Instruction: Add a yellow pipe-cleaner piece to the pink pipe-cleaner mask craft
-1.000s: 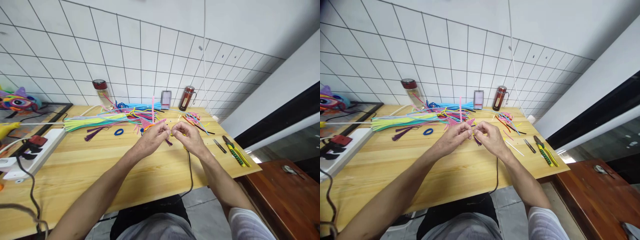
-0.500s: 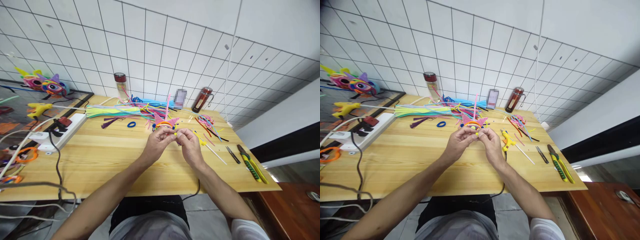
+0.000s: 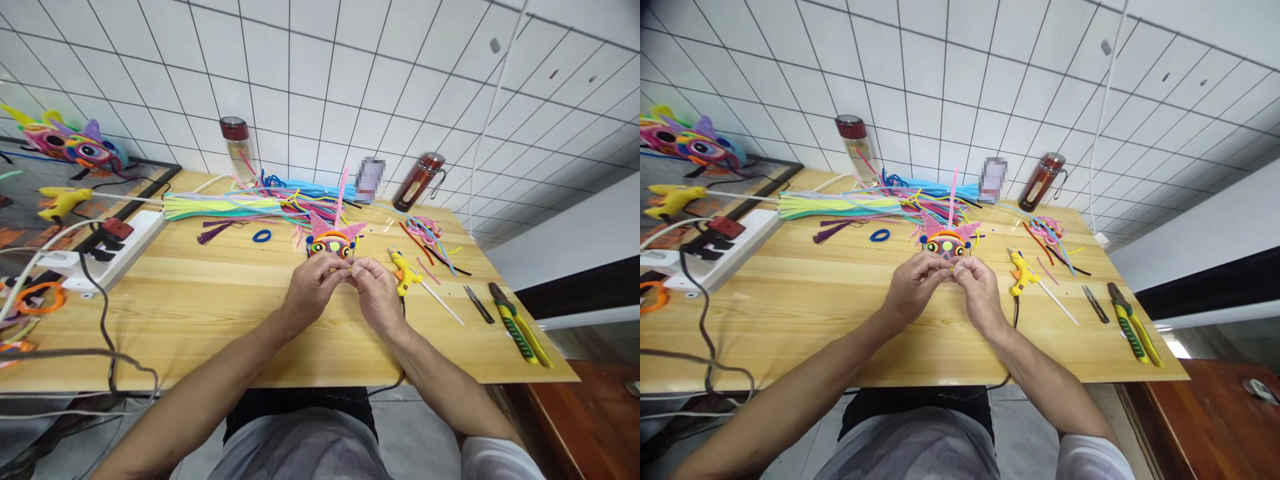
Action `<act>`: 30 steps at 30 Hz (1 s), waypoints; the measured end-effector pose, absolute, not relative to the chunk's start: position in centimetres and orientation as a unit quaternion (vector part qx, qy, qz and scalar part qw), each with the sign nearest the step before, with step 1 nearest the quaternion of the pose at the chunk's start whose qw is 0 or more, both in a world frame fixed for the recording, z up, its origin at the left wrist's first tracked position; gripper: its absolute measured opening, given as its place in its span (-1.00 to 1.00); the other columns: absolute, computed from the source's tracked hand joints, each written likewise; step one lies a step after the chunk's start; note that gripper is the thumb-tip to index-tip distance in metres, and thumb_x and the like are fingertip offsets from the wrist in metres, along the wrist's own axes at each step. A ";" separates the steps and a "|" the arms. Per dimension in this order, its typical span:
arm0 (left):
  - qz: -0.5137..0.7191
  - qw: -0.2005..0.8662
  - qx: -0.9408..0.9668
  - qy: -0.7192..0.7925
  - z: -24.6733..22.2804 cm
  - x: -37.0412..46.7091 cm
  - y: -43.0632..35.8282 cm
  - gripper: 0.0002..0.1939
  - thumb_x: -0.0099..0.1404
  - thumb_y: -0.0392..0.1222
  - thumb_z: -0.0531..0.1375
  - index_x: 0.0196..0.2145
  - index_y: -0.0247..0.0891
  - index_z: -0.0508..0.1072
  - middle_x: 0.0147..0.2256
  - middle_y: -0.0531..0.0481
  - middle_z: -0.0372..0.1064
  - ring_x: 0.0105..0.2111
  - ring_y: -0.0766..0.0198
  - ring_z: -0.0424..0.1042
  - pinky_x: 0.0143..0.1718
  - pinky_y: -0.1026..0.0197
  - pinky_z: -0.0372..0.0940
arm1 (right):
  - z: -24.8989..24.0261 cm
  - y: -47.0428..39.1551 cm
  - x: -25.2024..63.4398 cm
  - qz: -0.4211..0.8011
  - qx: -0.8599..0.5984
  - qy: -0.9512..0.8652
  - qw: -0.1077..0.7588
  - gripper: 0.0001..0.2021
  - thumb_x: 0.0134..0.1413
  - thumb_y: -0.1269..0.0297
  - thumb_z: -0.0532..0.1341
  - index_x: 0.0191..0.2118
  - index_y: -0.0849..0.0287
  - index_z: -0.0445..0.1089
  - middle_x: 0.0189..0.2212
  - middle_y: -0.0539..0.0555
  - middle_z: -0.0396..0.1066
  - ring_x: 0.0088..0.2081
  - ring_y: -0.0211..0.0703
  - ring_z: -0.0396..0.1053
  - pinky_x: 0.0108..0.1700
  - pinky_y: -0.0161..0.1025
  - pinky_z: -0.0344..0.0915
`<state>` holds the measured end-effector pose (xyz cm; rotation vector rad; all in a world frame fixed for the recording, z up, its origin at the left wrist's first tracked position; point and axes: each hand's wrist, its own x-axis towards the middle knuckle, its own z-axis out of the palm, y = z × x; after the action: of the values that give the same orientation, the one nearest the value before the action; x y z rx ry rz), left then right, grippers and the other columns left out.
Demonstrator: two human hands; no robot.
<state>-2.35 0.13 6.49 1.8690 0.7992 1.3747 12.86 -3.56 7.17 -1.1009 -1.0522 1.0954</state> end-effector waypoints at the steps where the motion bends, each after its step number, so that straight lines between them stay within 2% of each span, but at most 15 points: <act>1: 0.524 0.326 0.723 0.310 6.5 -2.3 0.1 -0.88 0.42 -0.19 0.26 -0.25 -0.14 0.62 -0.22 -0.07 0.63 -0.16 0.17 0.55 -0.03 0.12 0.43 | 7.1 -3.5 12.9 0.472 -0.474 -0.449 0.592 -0.73 0.08 0.02 0.40 -0.39 0.06 0.41 -0.23 0.08 0.58 -0.27 -0.09 0.51 -0.10 -0.07 0.57; 4: 0.527 0.319 0.722 0.315 6.5 -2.3 0.0 -0.89 0.40 -0.21 0.25 -0.26 -0.15 0.61 -0.23 -0.06 0.61 -0.19 0.18 0.53 -0.05 0.13 0.41 | 7.0 -3.5 13.1 0.474 -0.477 -0.450 0.587 -0.72 0.09 0.01 0.41 -0.38 0.07 0.42 -0.25 0.06 0.58 -0.26 -0.10 0.52 -0.09 -0.09 0.57; 6: 0.524 0.350 0.705 0.326 6.7 -2.4 -0.1 -0.91 0.38 -0.20 0.26 -0.27 -0.17 0.60 -0.28 -0.04 0.57 -0.30 0.24 0.48 -0.16 0.17 0.39 | 7.1 -3.5 13.2 0.467 -0.480 -0.463 0.582 -0.70 0.12 -0.03 0.41 -0.37 0.07 0.43 -0.28 0.05 0.57 -0.26 -0.10 0.52 -0.08 -0.09 0.56; 10: 0.474 0.531 0.611 0.345 7.3 -2.6 -0.2 -0.81 0.34 -0.04 0.29 -0.28 -0.22 0.51 -0.42 0.05 0.47 -0.51 0.36 0.30 -0.41 0.26 0.25 | 7.2 -3.9 13.4 0.421 -0.472 -0.507 0.585 -0.66 0.18 -0.11 0.40 -0.23 0.07 0.48 -0.33 0.03 0.57 -0.26 -0.10 0.54 -0.07 -0.08 0.55; 12: 0.457 0.618 0.546 0.333 7.5 -2.6 -0.1 -0.72 0.27 0.04 0.34 -0.29 -0.23 0.47 -0.47 0.09 0.41 -0.56 0.42 0.20 -0.50 0.29 0.15 | 7.2 -4.1 13.4 0.393 -0.467 -0.531 0.587 -0.65 0.19 -0.11 0.41 -0.13 0.06 0.49 -0.27 0.04 0.60 -0.23 -0.10 0.56 -0.05 -0.08 0.54; 15: 0.446 0.691 0.474 0.316 7.7 -2.4 0.0 -0.62 0.15 0.09 0.41 -0.32 -0.24 0.42 -0.56 0.19 0.27 -0.63 0.49 0.04 -0.57 0.32 -0.02 | 6.9 -4.2 13.4 0.344 -0.471 -0.562 0.586 -0.66 0.19 -0.04 0.45 -0.05 0.03 0.49 -0.19 0.06 0.61 -0.17 -0.11 0.58 -0.02 -0.11 0.53; 22: 0.435 0.735 0.432 0.290 7.9 -2.4 -0.1 -0.58 0.06 0.07 0.48 -0.38 -0.27 0.44 -0.63 0.23 0.14 -0.65 0.51 0.01 -0.57 0.31 -0.12 | 5.9 -3.7 13.8 0.287 -0.469 -0.603 0.578 -0.75 0.27 0.01 0.41 -0.09 0.03 0.53 -0.23 0.05 0.60 -0.22 -0.12 0.57 -0.11 -0.15 0.51; 27: 0.420 0.747 0.431 0.282 8.0 -2.7 0.0 -0.57 0.05 0.07 0.50 -0.39 -0.30 0.46 -0.60 0.21 0.14 -0.64 0.52 0.00 -0.56 0.31 -0.14 | 5.8 -3.7 14.1 0.279 -0.463 -0.618 0.571 -0.78 0.31 0.01 0.38 -0.11 0.01 0.54 -0.23 0.04 0.59 -0.24 -0.14 0.55 -0.14 -0.16 0.48; 30: 0.413 0.752 0.431 0.279 8.1 -2.9 0.0 -0.55 0.03 0.07 0.52 -0.38 -0.31 0.47 -0.54 0.17 0.21 -0.62 0.54 0.02 -0.56 0.31 -0.14 | 5.8 -3.8 14.2 0.284 -0.464 -0.622 0.564 -0.77 0.31 -0.01 0.37 -0.11 0.02 0.54 -0.23 0.05 0.59 -0.23 -0.12 0.55 -0.14 -0.15 0.49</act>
<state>-2.88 -0.03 8.05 0.9414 0.6102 0.9011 14.22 -3.76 5.84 -1.0911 -1.4643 0.6675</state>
